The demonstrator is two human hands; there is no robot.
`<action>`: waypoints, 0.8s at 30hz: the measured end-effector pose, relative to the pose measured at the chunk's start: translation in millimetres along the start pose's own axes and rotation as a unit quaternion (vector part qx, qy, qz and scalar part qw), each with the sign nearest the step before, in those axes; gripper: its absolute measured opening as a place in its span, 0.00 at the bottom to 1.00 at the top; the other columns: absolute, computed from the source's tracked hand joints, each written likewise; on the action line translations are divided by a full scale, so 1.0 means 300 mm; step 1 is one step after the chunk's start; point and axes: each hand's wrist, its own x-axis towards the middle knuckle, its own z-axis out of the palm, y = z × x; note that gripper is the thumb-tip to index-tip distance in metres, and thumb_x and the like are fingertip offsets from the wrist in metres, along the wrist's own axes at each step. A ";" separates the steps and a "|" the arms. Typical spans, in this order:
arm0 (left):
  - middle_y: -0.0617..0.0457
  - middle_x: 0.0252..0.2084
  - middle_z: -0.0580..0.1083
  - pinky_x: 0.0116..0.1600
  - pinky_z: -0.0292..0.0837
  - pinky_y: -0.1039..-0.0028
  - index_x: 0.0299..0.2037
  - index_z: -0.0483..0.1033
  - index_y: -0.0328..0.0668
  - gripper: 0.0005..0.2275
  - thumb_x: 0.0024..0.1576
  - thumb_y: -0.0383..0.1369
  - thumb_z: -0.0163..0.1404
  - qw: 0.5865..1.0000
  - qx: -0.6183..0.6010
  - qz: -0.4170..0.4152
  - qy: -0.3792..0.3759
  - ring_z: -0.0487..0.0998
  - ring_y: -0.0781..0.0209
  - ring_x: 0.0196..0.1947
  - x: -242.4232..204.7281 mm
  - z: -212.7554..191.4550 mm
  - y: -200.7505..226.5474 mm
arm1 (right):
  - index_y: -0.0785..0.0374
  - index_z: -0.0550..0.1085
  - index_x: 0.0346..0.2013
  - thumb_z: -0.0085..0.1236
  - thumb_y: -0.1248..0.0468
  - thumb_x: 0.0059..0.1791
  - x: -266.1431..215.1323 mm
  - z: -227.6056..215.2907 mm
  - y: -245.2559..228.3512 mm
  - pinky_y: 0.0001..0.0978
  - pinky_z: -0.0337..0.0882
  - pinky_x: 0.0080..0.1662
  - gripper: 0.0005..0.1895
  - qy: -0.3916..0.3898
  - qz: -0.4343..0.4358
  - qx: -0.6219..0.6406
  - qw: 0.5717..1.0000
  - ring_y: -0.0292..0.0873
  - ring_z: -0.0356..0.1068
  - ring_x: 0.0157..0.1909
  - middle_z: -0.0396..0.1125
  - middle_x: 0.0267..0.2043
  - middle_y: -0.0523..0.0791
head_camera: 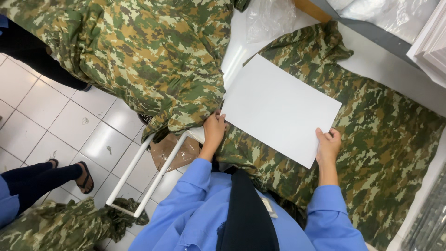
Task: The person picks up a camouflage shirt from a container, spreads it out on a work table, and folds it into a rectangle using a cardboard template. They then slide the folded shirt into a plastic bag, seal the bag, and place it on a stack of packaged items before repeating the process with a second shirt.
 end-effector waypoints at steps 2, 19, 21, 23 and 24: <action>0.29 0.38 0.78 0.34 0.83 0.64 0.58 0.69 0.13 0.18 0.67 0.30 0.46 1.000 0.002 0.014 0.011 0.84 0.48 0.32 -0.009 0.003 -0.024 | 0.58 0.67 0.58 0.70 0.62 0.53 -0.015 -0.008 0.017 0.34 0.79 0.42 0.24 0.016 -0.009 -0.004 1.000 0.40 0.73 0.38 0.69 0.39 0.44; 0.63 0.41 0.82 0.56 0.74 0.57 0.46 0.80 0.54 0.11 0.57 0.44 0.56 0.978 0.197 -0.073 0.006 0.82 0.52 0.50 0.015 -0.049 -0.030 | 0.63 0.77 0.50 0.70 0.69 0.48 -0.063 -0.036 0.022 0.25 0.71 0.39 0.16 0.101 -0.077 -0.083 0.988 0.32 0.66 0.34 0.71 0.35 0.43; 0.61 0.41 0.82 0.56 0.74 0.56 0.47 0.80 0.52 0.12 0.57 0.43 0.55 0.980 0.188 -0.063 0.016 0.82 0.50 0.50 0.012 -0.038 -0.035 | 0.62 0.77 0.50 0.70 0.69 0.48 -0.063 -0.028 0.008 0.25 0.71 0.39 0.16 0.102 -0.076 -0.073 0.989 0.31 0.66 0.33 0.71 0.34 0.42; 0.58 0.40 0.82 0.57 0.74 0.55 0.48 0.80 0.50 0.12 0.58 0.42 0.55 0.982 0.179 -0.053 0.026 0.82 0.48 0.50 0.012 -0.028 -0.035 | 0.62 0.77 0.50 0.69 0.69 0.49 -0.059 -0.019 0.004 0.26 0.71 0.39 0.15 0.103 -0.075 -0.063 0.990 0.31 0.66 0.33 0.71 0.33 0.42; 0.57 0.40 0.82 0.56 0.74 0.55 0.47 0.80 0.49 0.11 0.58 0.41 0.56 0.983 0.173 -0.047 0.037 0.82 0.48 0.49 0.013 -0.025 -0.035 | 0.62 0.77 0.50 0.70 0.69 0.49 -0.056 -0.015 0.007 0.27 0.71 0.39 0.16 0.103 -0.078 -0.062 0.990 0.32 0.67 0.34 0.71 0.34 0.42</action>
